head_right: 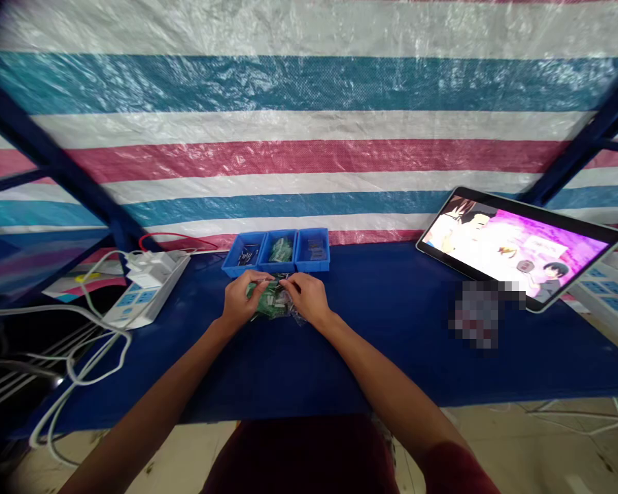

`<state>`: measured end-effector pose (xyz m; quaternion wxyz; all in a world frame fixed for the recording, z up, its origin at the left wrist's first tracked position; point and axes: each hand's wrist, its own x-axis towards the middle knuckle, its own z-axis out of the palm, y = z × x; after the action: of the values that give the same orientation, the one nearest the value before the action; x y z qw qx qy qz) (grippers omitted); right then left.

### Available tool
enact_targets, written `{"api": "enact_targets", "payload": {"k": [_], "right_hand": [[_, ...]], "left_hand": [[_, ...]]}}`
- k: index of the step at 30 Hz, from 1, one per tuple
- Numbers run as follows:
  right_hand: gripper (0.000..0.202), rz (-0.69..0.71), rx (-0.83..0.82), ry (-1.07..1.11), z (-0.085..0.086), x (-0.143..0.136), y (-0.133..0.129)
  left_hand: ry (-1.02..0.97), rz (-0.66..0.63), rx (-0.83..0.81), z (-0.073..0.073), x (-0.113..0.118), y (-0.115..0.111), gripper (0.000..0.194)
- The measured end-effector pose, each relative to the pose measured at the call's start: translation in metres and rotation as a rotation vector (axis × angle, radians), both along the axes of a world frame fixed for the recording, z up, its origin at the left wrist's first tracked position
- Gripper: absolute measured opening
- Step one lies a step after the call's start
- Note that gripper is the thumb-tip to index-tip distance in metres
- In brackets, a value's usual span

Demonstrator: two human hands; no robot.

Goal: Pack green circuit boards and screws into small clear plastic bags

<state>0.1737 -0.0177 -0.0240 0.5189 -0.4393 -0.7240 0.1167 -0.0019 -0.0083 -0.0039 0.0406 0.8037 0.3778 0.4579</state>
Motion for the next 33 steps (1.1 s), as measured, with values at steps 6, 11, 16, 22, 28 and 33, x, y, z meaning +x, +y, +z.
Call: {"api": "enact_targets", "payload": {"k": [6, 11, 16, 22, 28, 33], "right_hand": [[0.039, -0.006, -0.014, -0.004, 0.001, 0.0, 0.0], [0.037, -0.013, -0.016, 0.006, 0.002, 0.0, 0.0], [0.036, -0.012, -0.021, 0.007, 0.002, 0.0, -0.001], [0.036, -0.005, -0.022, 0.005, 0.005, 0.0, -0.003], [0.038, -0.009, -0.036, 0.006, 0.007, 0.0, -0.004], [0.04, -0.001, -0.016, 0.002, 0.007, 0.0, -0.004]], "left_hand": [[0.098, 0.027, 0.146, 0.001, -0.001, 0.003, 0.02], [0.085, -0.002, 0.178, 0.005, 0.001, 0.001, 0.02], [0.042, 0.02, 0.199, 0.006, 0.001, 0.002, 0.019], [0.002, 0.041, 0.206, 0.005, 0.001, 0.001, 0.018], [-0.149, 0.204, 0.297, 0.024, -0.005, 0.002, 0.018], [-0.147, 0.397, 0.304, 0.035, -0.026, 0.023, 0.025]]}}
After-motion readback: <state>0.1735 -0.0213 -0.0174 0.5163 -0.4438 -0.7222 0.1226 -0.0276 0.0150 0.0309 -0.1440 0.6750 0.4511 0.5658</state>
